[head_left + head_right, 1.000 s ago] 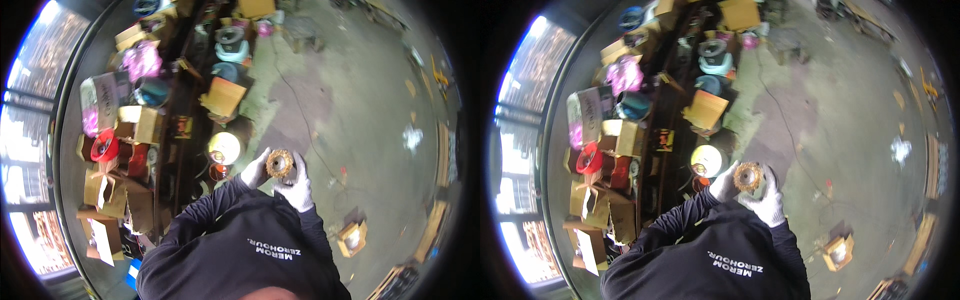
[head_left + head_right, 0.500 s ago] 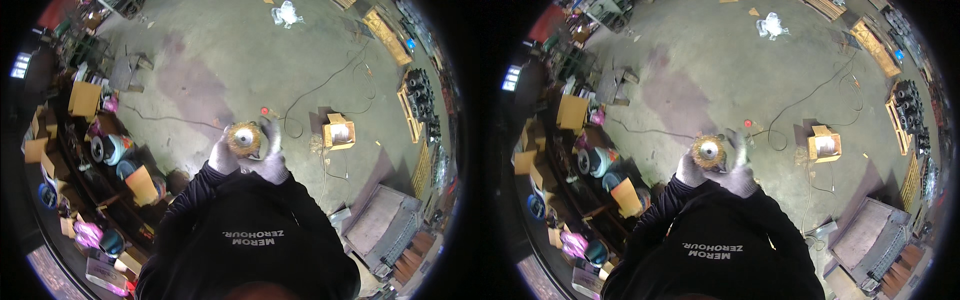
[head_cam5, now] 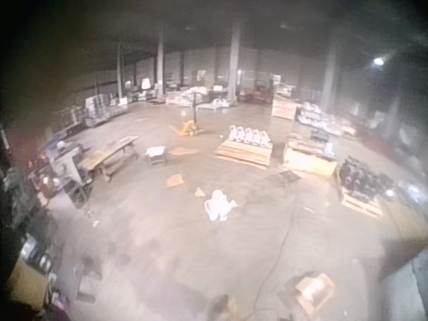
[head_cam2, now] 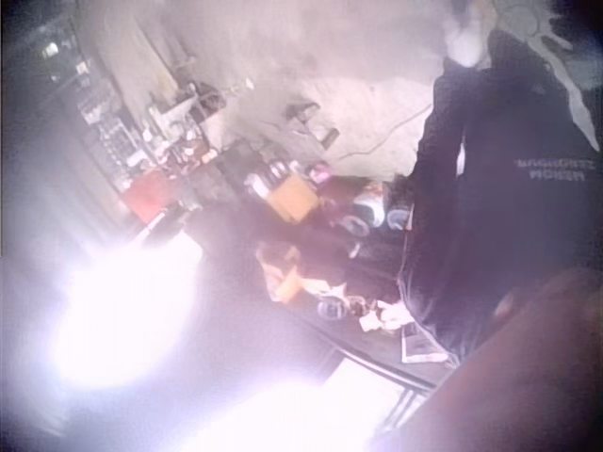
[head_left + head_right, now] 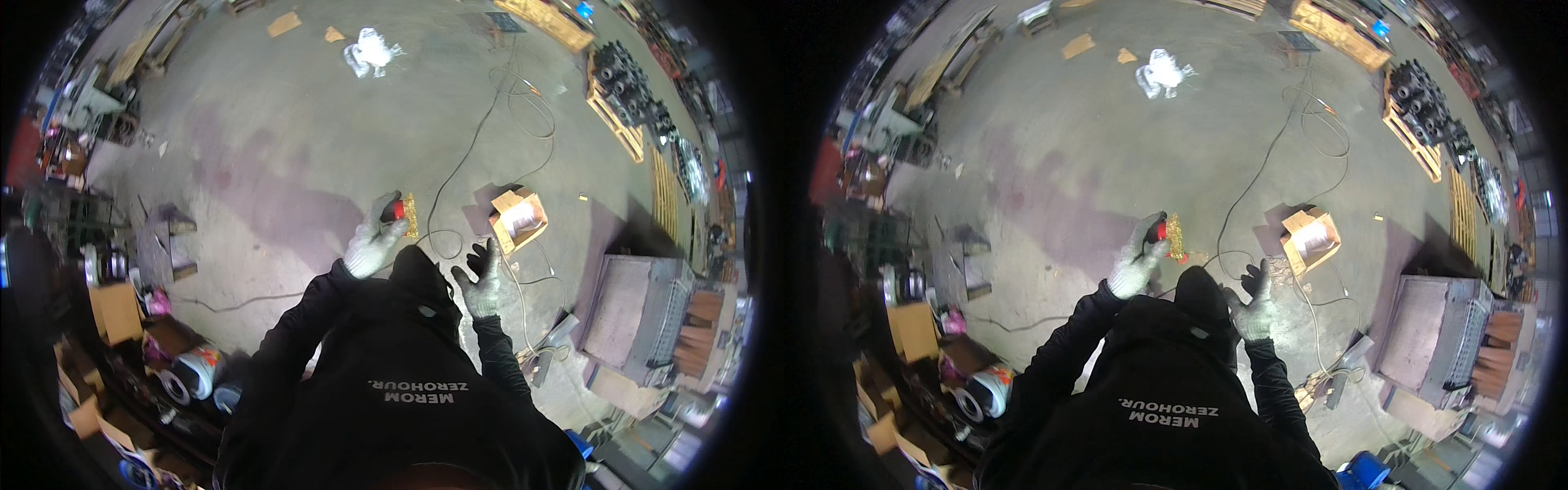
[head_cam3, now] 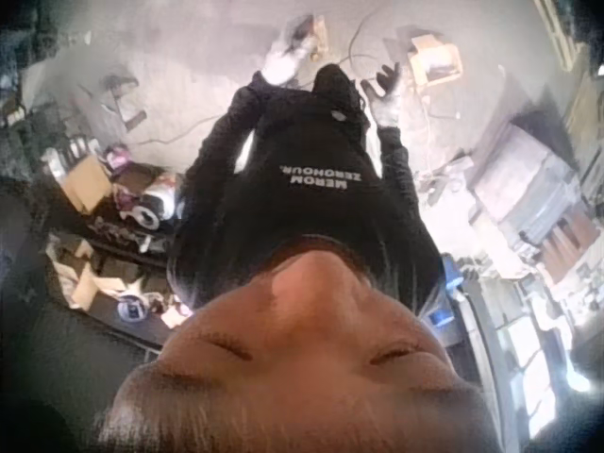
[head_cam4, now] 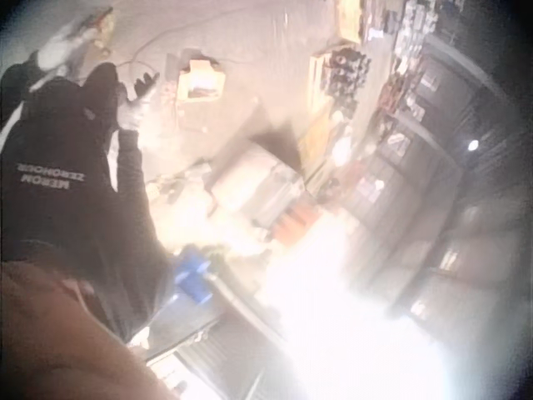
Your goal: The person places a metal part on a workbench, then walks to a storage area to retrieve a wire brush. After returning to the workbench, they attach the wire brush to an angle grinder and tighten it with a wrench.
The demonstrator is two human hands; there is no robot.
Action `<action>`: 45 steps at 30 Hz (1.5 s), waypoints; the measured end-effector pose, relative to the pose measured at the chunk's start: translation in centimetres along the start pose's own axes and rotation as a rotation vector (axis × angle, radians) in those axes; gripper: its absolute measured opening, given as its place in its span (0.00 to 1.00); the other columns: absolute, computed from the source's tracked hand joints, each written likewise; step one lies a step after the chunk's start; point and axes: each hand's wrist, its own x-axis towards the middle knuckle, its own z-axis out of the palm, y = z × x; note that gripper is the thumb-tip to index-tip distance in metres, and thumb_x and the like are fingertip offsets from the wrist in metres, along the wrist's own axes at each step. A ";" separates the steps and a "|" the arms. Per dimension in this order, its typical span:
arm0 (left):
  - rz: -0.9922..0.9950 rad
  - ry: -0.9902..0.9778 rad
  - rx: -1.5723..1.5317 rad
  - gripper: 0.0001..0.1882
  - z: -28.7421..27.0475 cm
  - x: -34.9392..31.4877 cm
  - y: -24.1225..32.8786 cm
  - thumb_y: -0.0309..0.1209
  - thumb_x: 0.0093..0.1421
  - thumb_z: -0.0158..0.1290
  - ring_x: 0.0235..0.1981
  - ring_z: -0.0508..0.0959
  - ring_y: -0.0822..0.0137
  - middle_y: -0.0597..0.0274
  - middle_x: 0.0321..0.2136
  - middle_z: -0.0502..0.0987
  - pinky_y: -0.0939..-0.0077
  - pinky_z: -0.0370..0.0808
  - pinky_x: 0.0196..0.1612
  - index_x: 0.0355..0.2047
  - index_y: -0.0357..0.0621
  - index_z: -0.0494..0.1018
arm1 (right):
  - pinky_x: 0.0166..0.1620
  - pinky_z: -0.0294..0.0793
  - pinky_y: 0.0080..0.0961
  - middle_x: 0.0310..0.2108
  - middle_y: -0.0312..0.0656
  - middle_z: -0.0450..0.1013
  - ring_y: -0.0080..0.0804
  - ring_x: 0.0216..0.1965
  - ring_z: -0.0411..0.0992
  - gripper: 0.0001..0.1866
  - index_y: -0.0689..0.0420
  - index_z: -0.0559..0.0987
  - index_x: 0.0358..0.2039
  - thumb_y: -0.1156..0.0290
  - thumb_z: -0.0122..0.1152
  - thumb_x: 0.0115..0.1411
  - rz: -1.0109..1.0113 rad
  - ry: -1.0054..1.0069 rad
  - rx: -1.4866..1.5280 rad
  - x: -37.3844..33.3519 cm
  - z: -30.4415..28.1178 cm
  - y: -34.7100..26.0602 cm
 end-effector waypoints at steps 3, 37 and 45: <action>0.145 0.024 0.188 0.36 0.7 6.6 1.5 0.32 0.59 0.64 0.48 0.80 0.57 0.49 0.55 0.73 0.65 0.78 0.51 0.65 0.45 0.60 | 0.57 0.74 0.39 0.61 0.52 0.64 0.43 0.56 0.70 0.53 0.56 0.47 0.73 0.79 0.70 0.53 0.083 0.113 -0.002 3.4 -0.9 0.9; -0.546 -0.236 -0.589 0.19 31.2 99.5 3.9 0.27 0.66 0.55 0.52 0.76 0.63 0.57 0.50 0.74 0.66 0.74 0.56 0.56 0.40 0.69 | 0.31 0.76 0.24 0.26 0.41 0.80 0.29 0.26 0.78 0.09 0.63 0.83 0.35 0.72 0.59 0.64 0.437 0.450 0.201 87.4 -28.9 10.0; -0.469 -0.497 -0.482 0.21 42.3 118.3 10.3 0.35 0.70 0.51 0.56 0.74 0.62 0.57 0.53 0.76 0.60 0.70 0.61 0.60 0.41 0.68 | 0.31 0.78 0.24 0.26 0.39 0.80 0.25 0.25 0.78 0.12 0.62 0.83 0.37 0.64 0.64 0.65 0.408 0.564 0.507 104.0 -36.8 8.0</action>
